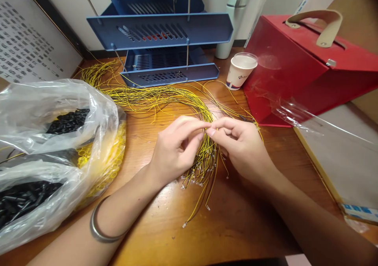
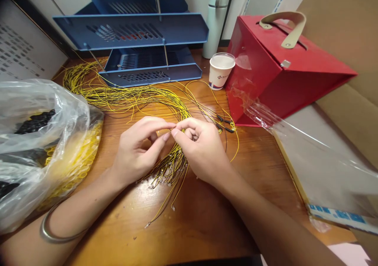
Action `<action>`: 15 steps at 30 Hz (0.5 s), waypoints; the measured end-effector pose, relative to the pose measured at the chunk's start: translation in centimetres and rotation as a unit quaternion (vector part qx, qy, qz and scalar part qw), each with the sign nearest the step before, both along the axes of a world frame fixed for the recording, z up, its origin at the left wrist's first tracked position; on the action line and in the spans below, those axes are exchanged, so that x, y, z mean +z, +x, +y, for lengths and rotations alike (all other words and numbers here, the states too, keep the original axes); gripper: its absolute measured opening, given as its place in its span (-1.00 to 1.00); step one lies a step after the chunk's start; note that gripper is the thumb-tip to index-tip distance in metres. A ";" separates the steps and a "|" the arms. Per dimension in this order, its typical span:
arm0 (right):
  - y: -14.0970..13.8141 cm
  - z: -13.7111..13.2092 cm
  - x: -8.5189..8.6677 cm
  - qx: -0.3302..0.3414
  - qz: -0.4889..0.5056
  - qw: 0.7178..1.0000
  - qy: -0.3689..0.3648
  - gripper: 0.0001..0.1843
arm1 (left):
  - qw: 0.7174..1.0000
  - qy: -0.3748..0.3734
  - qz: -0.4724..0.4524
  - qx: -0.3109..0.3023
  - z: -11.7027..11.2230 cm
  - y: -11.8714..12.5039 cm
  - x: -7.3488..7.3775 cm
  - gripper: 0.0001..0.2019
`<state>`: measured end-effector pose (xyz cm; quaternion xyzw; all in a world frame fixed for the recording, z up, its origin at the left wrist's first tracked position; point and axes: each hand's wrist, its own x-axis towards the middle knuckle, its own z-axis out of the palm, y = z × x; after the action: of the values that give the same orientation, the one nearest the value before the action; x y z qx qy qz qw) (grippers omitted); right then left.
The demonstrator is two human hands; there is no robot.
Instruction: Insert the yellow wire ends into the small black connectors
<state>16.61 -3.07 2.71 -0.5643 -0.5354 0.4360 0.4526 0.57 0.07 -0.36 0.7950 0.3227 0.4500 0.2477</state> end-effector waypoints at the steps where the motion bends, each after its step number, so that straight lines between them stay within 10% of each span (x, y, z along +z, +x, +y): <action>1: 0.0 0.0 0.0 0.000 0.004 1.000 -0.004 -0.84 | 1.000 0.002 0.004 -0.002 0.0 0.0 0.1 -0.77; 15: 0.1 0.1 0.0 0.004 0.022 1.000 -0.007 -0.83 | 1.000 -0.018 -0.018 0.010 0.0 0.0 0.7 -0.88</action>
<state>16.69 -3.01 2.68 -0.5557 -0.5243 0.4540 0.4584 0.59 0.05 0.32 0.7790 0.3343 0.4604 0.2636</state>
